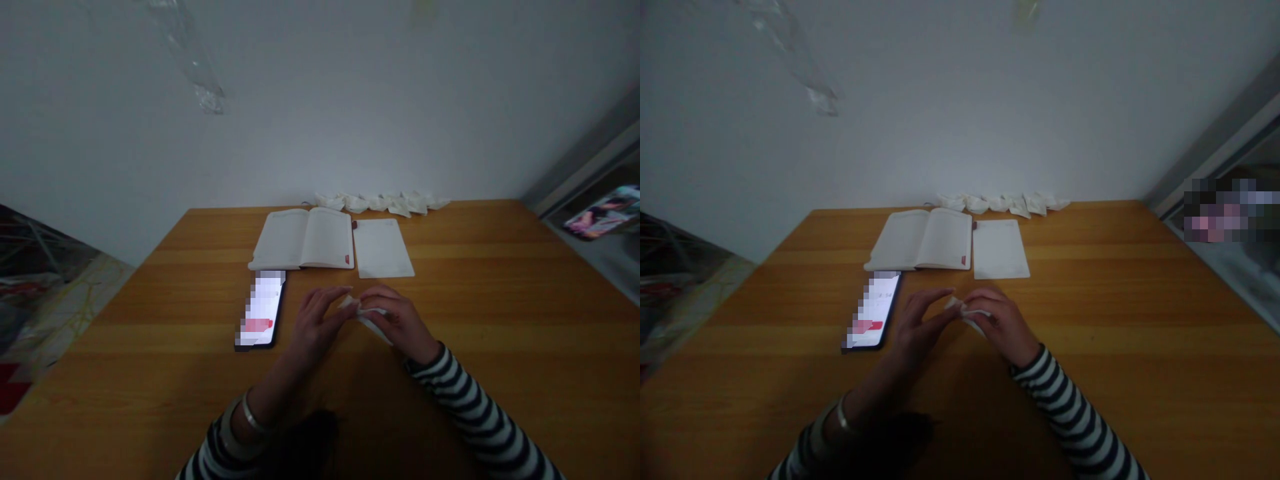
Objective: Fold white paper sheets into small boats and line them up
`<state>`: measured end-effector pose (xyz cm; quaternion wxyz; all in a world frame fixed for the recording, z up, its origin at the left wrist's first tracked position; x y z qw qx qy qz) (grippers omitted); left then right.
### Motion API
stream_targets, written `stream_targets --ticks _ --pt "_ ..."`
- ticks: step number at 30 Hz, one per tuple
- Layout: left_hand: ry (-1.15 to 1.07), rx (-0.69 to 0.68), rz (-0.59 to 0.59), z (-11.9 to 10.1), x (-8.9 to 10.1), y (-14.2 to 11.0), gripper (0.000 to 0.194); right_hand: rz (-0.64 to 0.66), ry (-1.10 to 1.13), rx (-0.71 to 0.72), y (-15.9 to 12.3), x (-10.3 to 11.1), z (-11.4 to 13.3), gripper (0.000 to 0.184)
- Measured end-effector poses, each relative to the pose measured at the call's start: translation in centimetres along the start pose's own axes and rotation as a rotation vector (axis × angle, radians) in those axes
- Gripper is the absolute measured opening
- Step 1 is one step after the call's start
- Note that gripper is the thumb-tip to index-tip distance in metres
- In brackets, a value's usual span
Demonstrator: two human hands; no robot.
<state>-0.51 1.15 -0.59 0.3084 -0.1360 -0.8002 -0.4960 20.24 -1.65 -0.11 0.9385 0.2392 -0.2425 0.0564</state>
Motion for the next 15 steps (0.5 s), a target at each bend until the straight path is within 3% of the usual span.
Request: stream_targets --ticks 7,15 --pt "-0.033 0.028 -0.029 -0.3 0.2 0.4 0.026 -0.068 -0.034 0.059 -0.2 -0.5 0.3 0.012" --pt "-0.027 0.171 -0.046 -0.4 0.0 0.5 0.003 -0.168 -0.383 0.250 -0.7 -1.1 0.1 0.016"
Point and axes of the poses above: each hand's wrist, its own y-axis towards the middle knuckle, its own x-axis out of the back of the hand, z = x × y, the point moved 1 cm from there along y, towards the middle knuckle, and after that the axes turned 6 degrees about -y, right-handed, at the moved point
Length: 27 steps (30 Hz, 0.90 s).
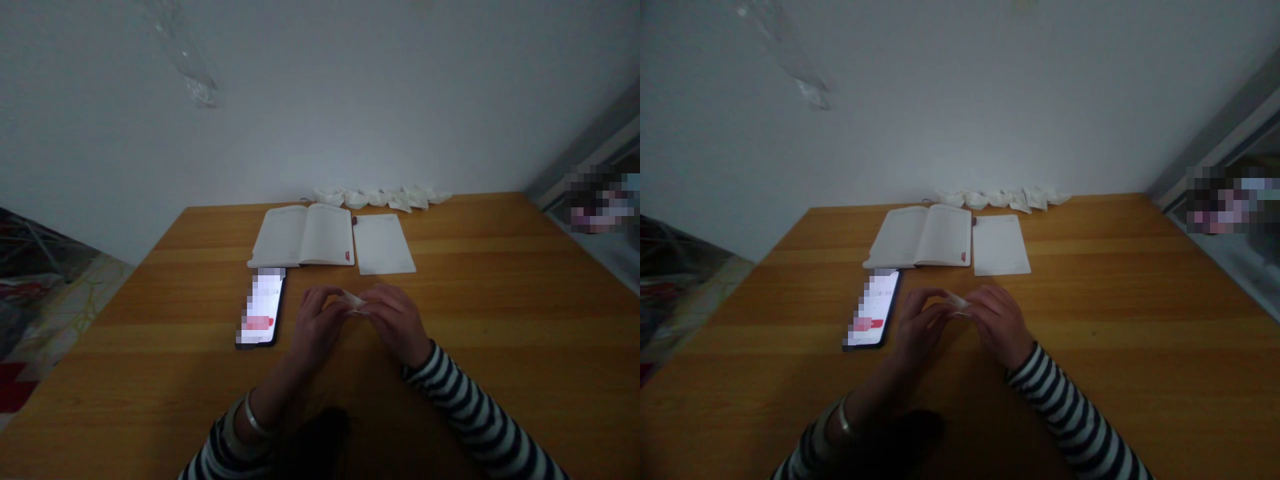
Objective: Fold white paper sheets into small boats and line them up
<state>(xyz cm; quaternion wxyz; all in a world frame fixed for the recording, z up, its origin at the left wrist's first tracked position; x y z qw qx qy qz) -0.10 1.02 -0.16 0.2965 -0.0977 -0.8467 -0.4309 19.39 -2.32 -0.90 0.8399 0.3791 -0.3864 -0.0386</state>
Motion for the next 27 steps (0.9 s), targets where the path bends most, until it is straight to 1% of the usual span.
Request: stream_targets --ticks 1,3,6,9,12,14,17,20,21,22,25,26,27 --pt "0.026 0.020 -0.008 -0.1 0.1 0.0 0.002 -0.018 -0.009 0.000 0.0 0.0 0.1 0.015" --pt "0.070 0.048 -0.040 -0.2 0.4 0.1 0.008 -0.055 0.011 -0.026 -0.1 0.0 0.4 0.015" --pt "0.058 0.073 -0.104 -0.5 0.7 0.1 0.013 -0.088 0.101 -0.110 -0.1 -0.2 0.9 0.014" --pt "-0.047 0.134 -0.168 -0.5 0.5 0.0 0.013 -0.097 0.168 -0.164 0.0 -0.4 1.3 0.012" --pt "-0.212 0.224 -0.215 -0.3 0.0 0.1 0.009 -0.103 0.150 -0.159 0.0 -0.5 1.4 0.013" --pt "-0.322 0.277 -0.214 -0.1 -0.3 0.2 0.005 -0.102 0.102 -0.149 -0.1 -0.6 1.3 0.014" --pt "-0.424 0.365 -0.175 0.0 -0.7 0.2 0.006 -0.103 0.059 -0.157 -0.3 -0.6 1.1 0.015" --pt "-0.489 0.515 -0.122 -0.1 -0.8 -0.1 0.007 -0.116 0.077 -0.188 -0.2 -0.5 1.1 0.013" --pt "-0.510 0.581 -0.126 -0.1 -0.8 -0.2 0.007 -0.133 0.097 -0.215 -0.1 -0.5 1.2 0.013" --pt "-0.532 0.652 -0.152 -0.1 -0.8 -0.2 0.007 -0.160 0.124 -0.256 0.0 -0.5 1.2 0.014" --pt "-0.626 0.853 -0.281 0.2 -0.6 -0.2 0.010 -0.270 0.235 -0.430 0.2 -0.6 0.8 0.028" --pt "-0.665 0.906 -0.315 0.4 -0.6 -0.1 0.012 -0.296 0.280 -0.485 0.2 -0.7 0.5 0.028" --pt "-0.700 0.952 -0.338 0.5 -0.5 0.0 0.014 -0.311 0.330 -0.530 0.2 -0.8 0.2 0.025"
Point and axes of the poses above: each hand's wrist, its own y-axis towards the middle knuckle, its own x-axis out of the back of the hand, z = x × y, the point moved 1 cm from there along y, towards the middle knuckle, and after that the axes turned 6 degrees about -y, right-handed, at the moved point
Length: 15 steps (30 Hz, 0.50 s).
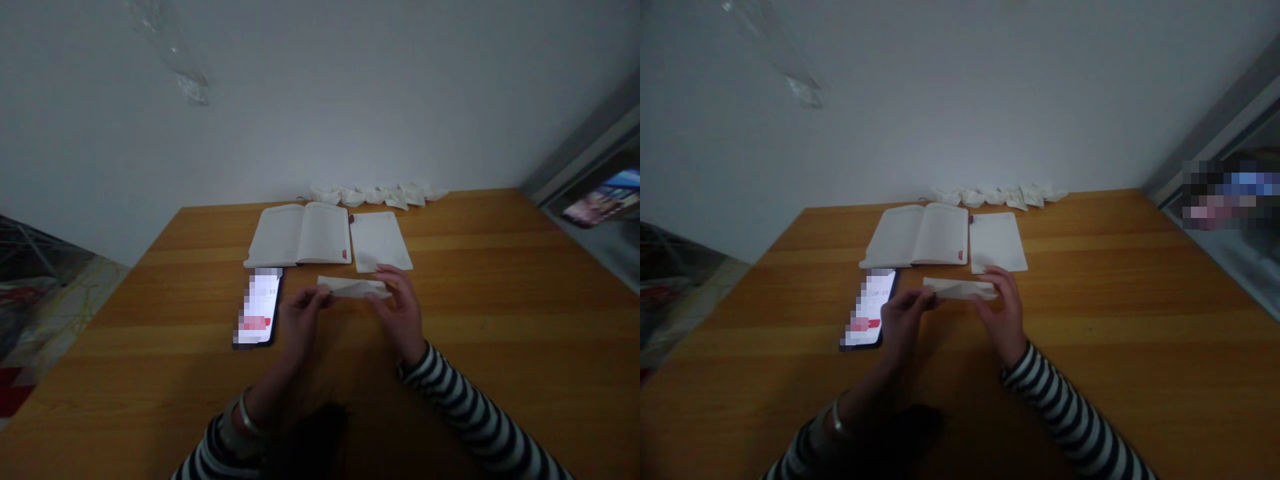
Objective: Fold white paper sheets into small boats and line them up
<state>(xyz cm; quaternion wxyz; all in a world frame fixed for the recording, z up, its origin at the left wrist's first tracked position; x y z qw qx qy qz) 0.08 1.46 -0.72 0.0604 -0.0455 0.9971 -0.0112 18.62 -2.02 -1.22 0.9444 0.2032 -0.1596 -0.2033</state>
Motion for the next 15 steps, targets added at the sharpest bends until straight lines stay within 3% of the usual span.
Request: stream_targets --ticks 3,7,12,15 --pt "-0.043 0.072 -0.004 -0.08 0.16 0.50 0.021 0.029 0.155 -0.155 0.19 -0.22 -0.86 0.011" --pt "-0.028 0.075 0.016 0.19 0.37 0.78 0.023 0.084 0.264 -0.407 -0.04 -0.25 -1.25 0.018" --pt "-0.060 0.078 0.022 0.60 0.36 0.80 0.025 0.092 0.331 -0.483 -0.15 0.07 -1.04 0.023" --pt "-0.078 0.062 0.000 0.44 0.14 0.69 0.024 0.155 0.493 -0.683 -0.21 0.13 -1.13 0.028"
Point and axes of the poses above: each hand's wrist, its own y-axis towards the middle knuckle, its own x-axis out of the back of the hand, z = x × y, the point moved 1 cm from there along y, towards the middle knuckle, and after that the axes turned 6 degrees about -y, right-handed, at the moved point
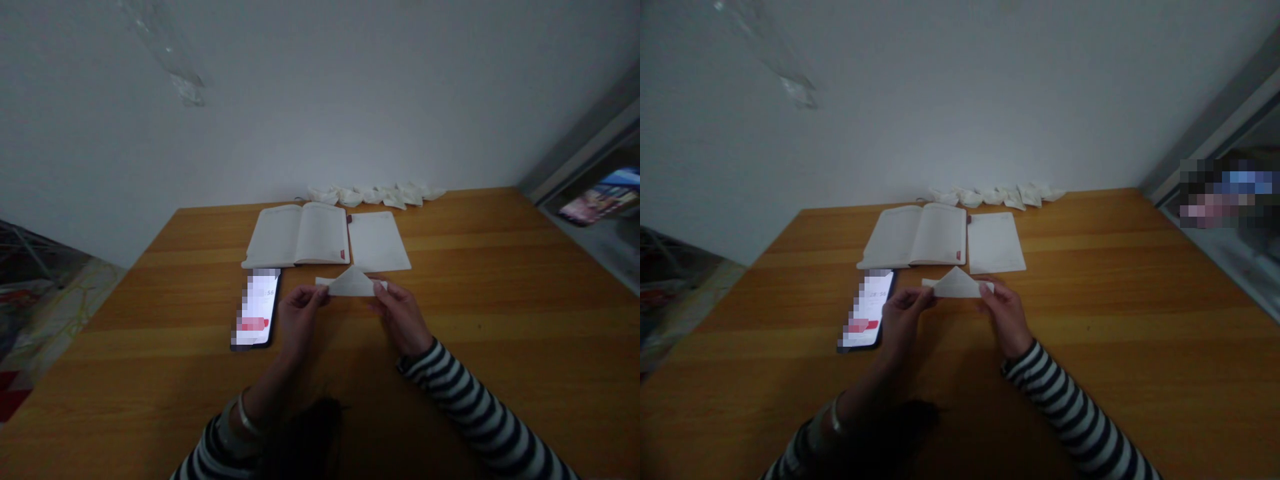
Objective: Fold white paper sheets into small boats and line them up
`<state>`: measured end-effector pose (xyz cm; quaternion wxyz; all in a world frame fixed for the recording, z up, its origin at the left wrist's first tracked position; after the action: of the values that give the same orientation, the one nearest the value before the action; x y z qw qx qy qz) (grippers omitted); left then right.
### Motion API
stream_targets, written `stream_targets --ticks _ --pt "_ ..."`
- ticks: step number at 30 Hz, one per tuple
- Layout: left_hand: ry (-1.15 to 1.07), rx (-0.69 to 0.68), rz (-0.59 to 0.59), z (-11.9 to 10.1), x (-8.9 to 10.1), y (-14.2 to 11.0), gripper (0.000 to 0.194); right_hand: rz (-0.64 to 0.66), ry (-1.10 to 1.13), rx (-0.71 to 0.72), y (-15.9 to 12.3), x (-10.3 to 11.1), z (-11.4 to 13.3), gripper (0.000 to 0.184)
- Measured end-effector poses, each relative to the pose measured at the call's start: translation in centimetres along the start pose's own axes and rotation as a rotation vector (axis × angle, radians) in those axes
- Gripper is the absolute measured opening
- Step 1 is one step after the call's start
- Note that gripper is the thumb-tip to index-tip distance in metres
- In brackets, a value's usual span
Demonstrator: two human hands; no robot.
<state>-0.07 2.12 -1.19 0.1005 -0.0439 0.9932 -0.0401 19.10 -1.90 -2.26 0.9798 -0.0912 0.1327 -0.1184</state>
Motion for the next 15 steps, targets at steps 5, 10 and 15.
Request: stream_targets --ticks 5,10,15 --pt "-0.023 -0.008 -0.062 -0.56 -0.33 -0.17 0.025 0.134 0.159 -0.290 -0.13 0.13 0.06 0.029" --pt "-0.063 -0.021 -0.077 -0.79 -0.29 -0.10 0.023 0.238 0.233 -0.350 -0.09 0.18 0.40 0.025" --pt "-0.035 -0.048 -0.059 -0.91 -0.06 0.12 0.019 0.284 0.255 -0.414 0.46 0.91 -0.27 0.022"
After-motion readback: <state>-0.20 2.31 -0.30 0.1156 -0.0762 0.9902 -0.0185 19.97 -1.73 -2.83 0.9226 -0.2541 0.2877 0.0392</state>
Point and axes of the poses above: each hand's wrist, its own y-axis towards the middle knuckle, its own x-axis out of the back of the hand, z = x × y, the point moved 1 cm from there along y, towards the middle knuckle, and after that the axes turned 6 degrees about -y, right-handed, at the moved point
